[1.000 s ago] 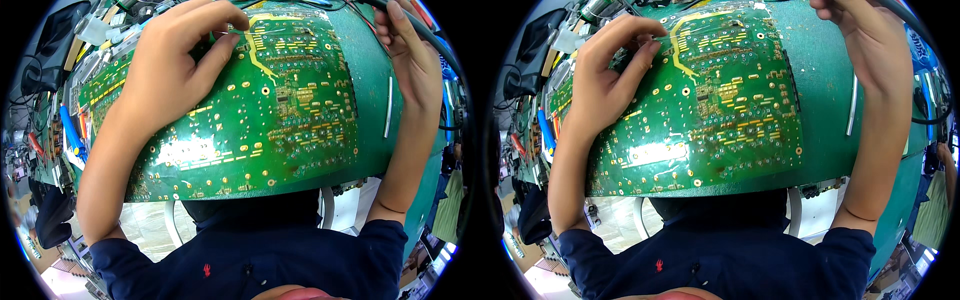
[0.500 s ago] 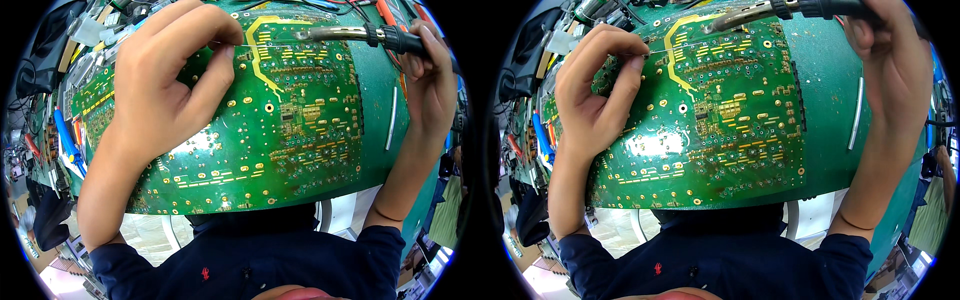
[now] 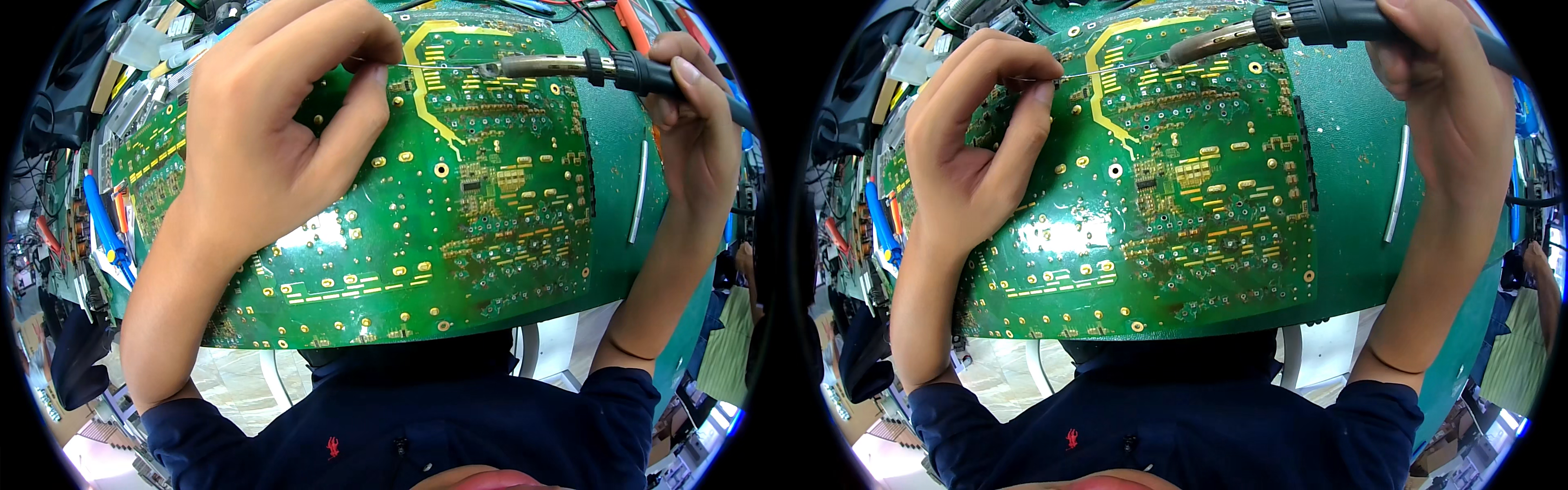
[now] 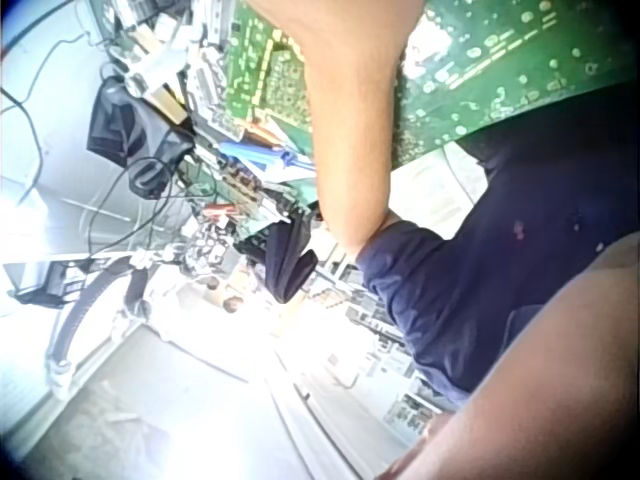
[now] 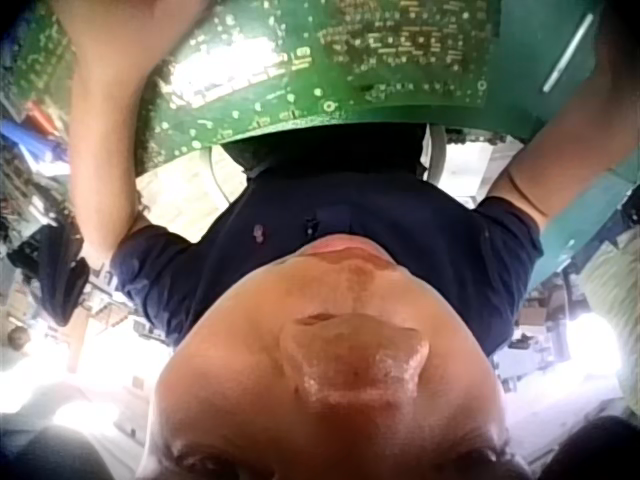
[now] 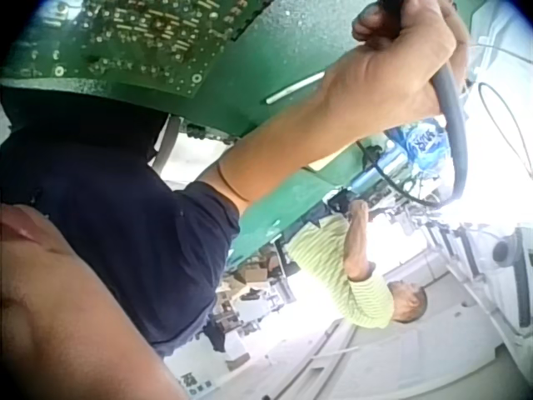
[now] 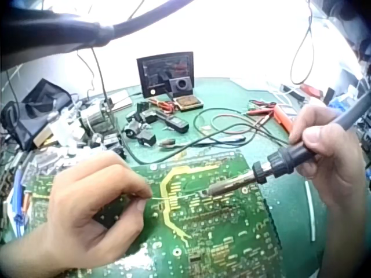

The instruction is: The person uses a soldering iron and a desoldering pump to remove and attach components on a large green circuit board. They apply heat to solder joints and operate the suction tool.

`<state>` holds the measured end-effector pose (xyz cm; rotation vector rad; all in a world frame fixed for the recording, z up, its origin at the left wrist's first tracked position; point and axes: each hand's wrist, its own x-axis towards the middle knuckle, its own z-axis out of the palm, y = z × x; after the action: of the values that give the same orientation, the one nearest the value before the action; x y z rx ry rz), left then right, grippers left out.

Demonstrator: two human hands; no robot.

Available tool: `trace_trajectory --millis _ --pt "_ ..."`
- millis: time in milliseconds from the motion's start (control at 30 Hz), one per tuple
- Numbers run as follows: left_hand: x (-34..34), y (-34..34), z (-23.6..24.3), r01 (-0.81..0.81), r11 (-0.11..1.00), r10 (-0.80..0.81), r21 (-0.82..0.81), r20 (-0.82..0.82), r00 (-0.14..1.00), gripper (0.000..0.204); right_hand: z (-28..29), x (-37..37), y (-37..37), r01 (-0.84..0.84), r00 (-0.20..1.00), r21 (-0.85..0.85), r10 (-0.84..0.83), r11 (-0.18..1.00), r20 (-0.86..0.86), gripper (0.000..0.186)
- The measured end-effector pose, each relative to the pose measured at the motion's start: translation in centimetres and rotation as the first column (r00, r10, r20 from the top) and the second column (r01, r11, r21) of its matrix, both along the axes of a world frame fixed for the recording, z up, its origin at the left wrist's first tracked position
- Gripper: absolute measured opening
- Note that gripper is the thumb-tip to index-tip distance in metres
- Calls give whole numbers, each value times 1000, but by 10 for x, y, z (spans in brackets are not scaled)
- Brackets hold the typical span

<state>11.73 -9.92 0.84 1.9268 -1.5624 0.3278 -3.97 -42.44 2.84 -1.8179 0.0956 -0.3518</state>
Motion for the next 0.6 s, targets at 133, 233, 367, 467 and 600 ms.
trace_trajectory --millis 133,233,367,467,600 --pt "0 0 0 1 1000 0 10 -8 1000 11 -1 1 -3 -38 999 -80 37 996 -8 32" --pt "0 0 0 2 1000 -2 14 -5 1000 10 -5 5 -4 -93 996 -21 93 995 -2 33" --pt "-1 0 1 -7 1000 7 28 -2 1000 10 -12 13 0 -133 991 96 133 986 5 33" --pt "-1 -1 1 5 1000 -5 31 2 1000 10 -15 15 -2 -154 988 123 154 980 13 32" --pt "1 -1 -1 21 1000 -21 17 2 1000 12 -17 18 -1 -156 988 124 154 980 26 31"
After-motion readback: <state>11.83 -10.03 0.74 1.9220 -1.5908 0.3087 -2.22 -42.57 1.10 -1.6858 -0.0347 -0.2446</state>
